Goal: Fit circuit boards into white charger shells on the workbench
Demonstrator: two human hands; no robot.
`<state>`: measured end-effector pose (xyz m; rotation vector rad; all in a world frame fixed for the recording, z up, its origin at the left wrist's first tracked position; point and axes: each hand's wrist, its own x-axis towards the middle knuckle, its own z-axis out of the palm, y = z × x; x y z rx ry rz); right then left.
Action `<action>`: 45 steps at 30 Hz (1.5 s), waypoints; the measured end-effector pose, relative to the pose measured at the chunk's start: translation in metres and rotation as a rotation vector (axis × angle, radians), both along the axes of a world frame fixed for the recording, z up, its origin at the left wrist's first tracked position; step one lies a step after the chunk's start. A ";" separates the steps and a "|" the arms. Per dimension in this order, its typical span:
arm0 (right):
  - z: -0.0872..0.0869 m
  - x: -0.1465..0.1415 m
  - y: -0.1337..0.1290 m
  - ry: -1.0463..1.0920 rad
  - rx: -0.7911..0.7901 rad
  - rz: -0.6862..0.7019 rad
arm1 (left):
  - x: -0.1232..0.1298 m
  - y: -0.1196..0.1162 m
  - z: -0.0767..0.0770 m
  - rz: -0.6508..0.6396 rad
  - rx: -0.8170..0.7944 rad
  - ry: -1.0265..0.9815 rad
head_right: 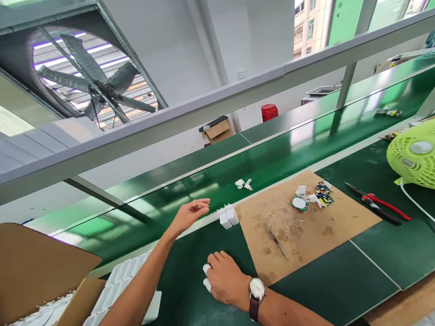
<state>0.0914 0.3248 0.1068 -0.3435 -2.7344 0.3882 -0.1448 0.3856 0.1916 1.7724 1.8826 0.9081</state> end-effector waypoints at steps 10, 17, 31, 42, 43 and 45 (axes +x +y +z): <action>-0.012 -0.014 -0.002 0.051 0.155 0.079 | -0.080 0.027 -0.014 0.269 -0.246 0.286; -0.020 -0.022 0.002 0.115 0.224 0.110 | -0.027 0.099 -0.007 0.095 -0.180 0.297; -0.047 -0.048 0.001 0.153 0.140 0.006 | 0.053 0.158 0.009 -0.138 -0.302 0.508; -0.015 -0.018 -0.004 0.178 0.228 0.022 | 0.202 0.120 0.033 -0.588 -0.154 0.415; -0.014 -0.017 -0.004 0.174 0.229 0.014 | 0.216 0.116 0.029 -0.619 -0.153 0.409; -0.012 -0.014 -0.004 0.162 0.235 0.010 | 0.233 0.112 0.026 -0.640 -0.144 0.401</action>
